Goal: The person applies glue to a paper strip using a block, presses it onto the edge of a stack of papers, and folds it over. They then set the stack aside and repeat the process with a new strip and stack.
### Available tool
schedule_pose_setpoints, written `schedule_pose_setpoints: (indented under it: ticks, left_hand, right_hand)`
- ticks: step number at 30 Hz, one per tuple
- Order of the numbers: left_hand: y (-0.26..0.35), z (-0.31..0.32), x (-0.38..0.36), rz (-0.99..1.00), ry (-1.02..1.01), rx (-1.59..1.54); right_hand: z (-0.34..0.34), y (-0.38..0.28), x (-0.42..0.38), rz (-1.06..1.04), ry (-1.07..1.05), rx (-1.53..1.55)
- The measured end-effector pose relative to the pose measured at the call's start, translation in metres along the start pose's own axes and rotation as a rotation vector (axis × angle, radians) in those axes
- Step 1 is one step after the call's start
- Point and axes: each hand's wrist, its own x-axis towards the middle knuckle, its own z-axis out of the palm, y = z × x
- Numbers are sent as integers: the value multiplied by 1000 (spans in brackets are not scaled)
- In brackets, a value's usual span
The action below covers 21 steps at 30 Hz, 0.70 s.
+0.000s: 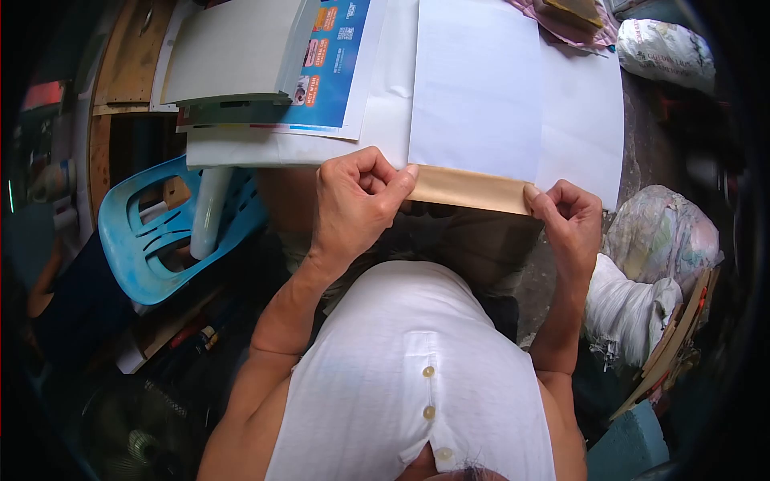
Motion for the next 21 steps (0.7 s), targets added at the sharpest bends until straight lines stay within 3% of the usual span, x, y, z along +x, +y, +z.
schedule_pose_setpoints:
  ticks: [2,5,6,7,9,12,14,17,21]
  left_hand:
    - [-3,-9,0,-3,-32,28]
    - [-8,-17,-2,321,238,101]
    - [-3,-25,-8,286,198,82]
    - [6,-27,-7,453,167,224]
    - [20,-29,8,790,116,505]
    - [29,-7,43,984,39,701]
    - [26,4,60,936,-61,730]
    - [22,12,78,875,-178,783]
    - [20,14,90,884,-231,769]
  right_hand:
    - [-1,1,-3,-37,51,-59]
    - [-5,-5,-9,-132,170,-191]
    - [-6,-11,-10,-214,212,-236]
    - [-7,-16,-11,-296,253,-283]
    - [-6,-25,-5,-359,154,-357]
    - [6,-46,21,-527,-6,-565]
    - [14,-49,42,-646,-101,-678]
    - [19,-55,54,-555,-260,-716]
    - [18,-59,61,-599,-291,-764]
